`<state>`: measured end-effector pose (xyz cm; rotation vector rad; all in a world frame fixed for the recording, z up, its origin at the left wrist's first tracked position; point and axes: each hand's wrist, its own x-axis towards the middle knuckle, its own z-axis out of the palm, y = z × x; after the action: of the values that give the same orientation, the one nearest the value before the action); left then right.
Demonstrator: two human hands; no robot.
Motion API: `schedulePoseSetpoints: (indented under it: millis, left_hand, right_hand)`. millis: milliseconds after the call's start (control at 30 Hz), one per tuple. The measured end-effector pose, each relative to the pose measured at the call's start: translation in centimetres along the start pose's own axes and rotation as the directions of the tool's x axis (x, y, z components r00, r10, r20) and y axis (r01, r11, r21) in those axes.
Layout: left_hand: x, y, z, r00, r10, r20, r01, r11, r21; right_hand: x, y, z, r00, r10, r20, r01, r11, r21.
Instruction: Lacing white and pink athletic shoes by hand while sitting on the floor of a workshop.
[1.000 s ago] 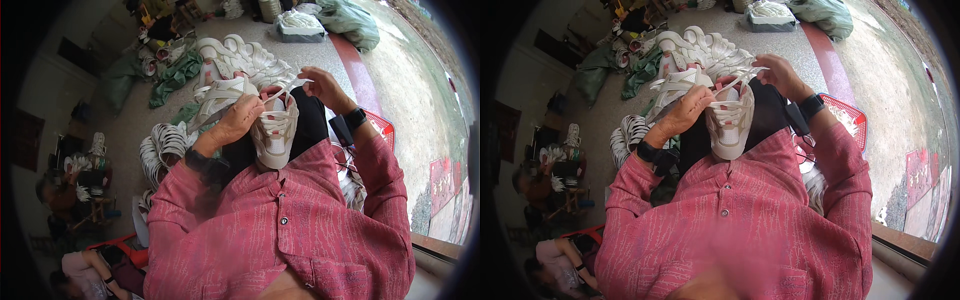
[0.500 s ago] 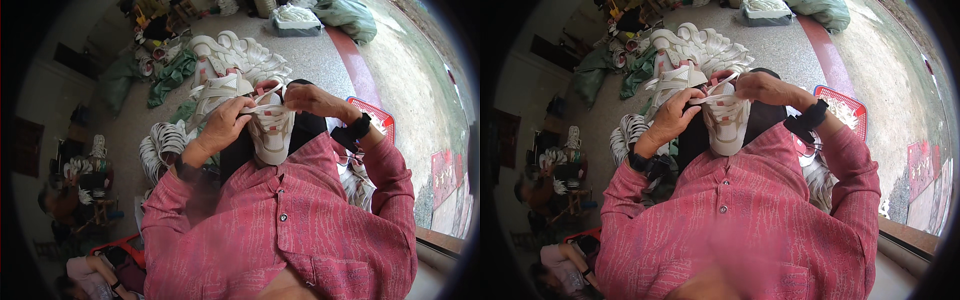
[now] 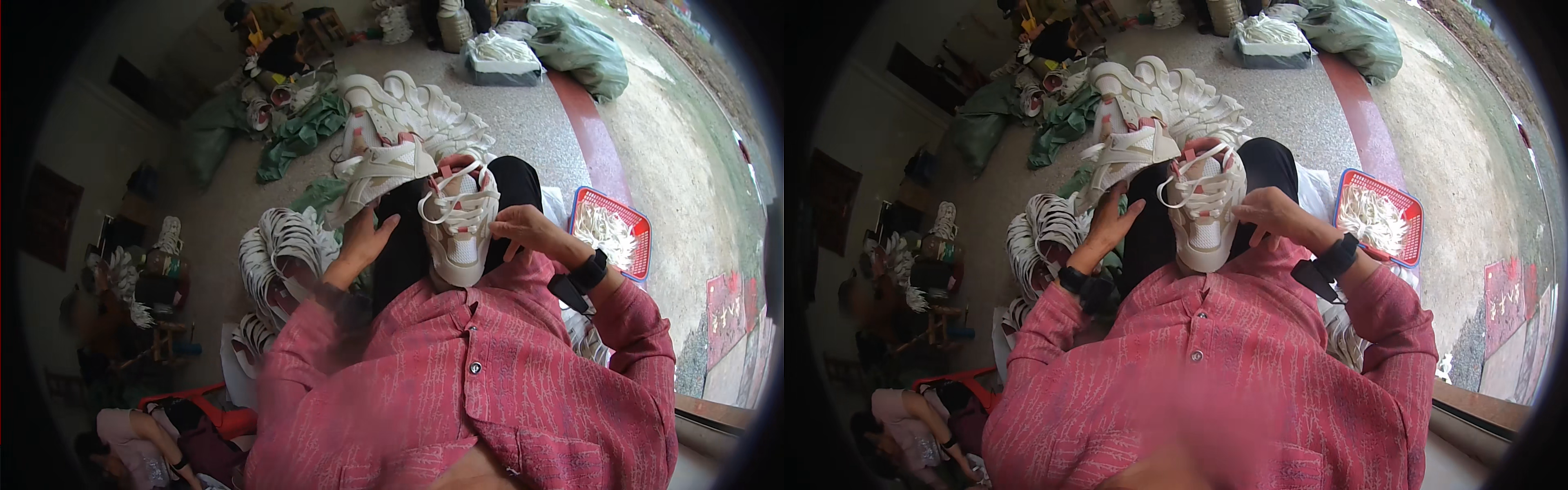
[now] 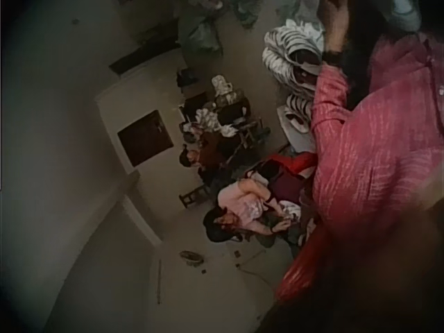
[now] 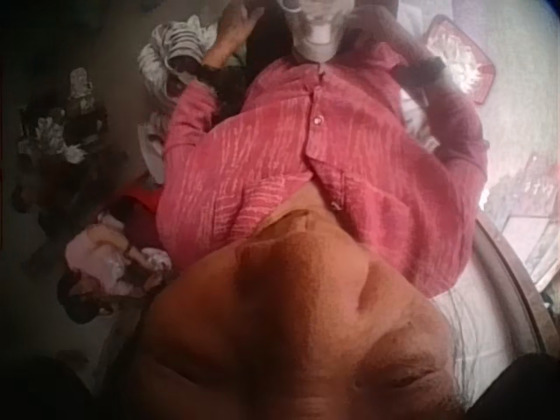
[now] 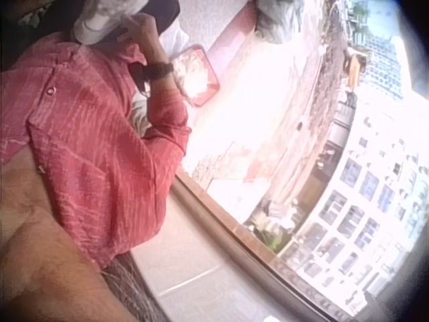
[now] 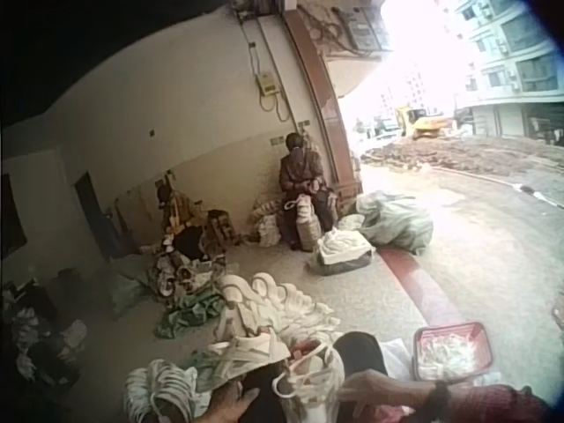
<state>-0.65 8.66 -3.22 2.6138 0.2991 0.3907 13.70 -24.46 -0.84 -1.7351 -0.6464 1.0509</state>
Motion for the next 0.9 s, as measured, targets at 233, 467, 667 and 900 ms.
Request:
schedulePoseSetpoints:
  millis: [233, 467, 667, 900]
  left_hand:
    - [2.2, -4.8, 1.9, 0.775, -0.601, 0.196, 0.519, 0.427, -0.741]
    - [0.1, -6.6, 1.2, 0.805, -0.557, 0.207, 0.402, 0.254, -0.88]
    - [-4.1, -6.5, -1.5, 0.729, -0.601, 0.328, 0.47, 0.092, -0.878]
    - [0.3, -4.0, -1.8, 0.915, -0.4, 0.054, 0.272, 0.51, -0.816]
  right_hand:
    - [-1.8, -1.1, 0.6, 0.999, 0.028, 0.022, -0.033, 0.963, 0.267]
    - [-0.6, -0.2, 1.8, 0.996, 0.089, -0.025, -0.08, 0.966, 0.246]
    - [-0.8, -0.1, -0.2, 0.991, 0.022, -0.134, -0.013, 0.998, 0.067]
    - [4.6, -2.7, -2.4, 0.749, -0.482, -0.455, 0.136, 0.784, -0.606]
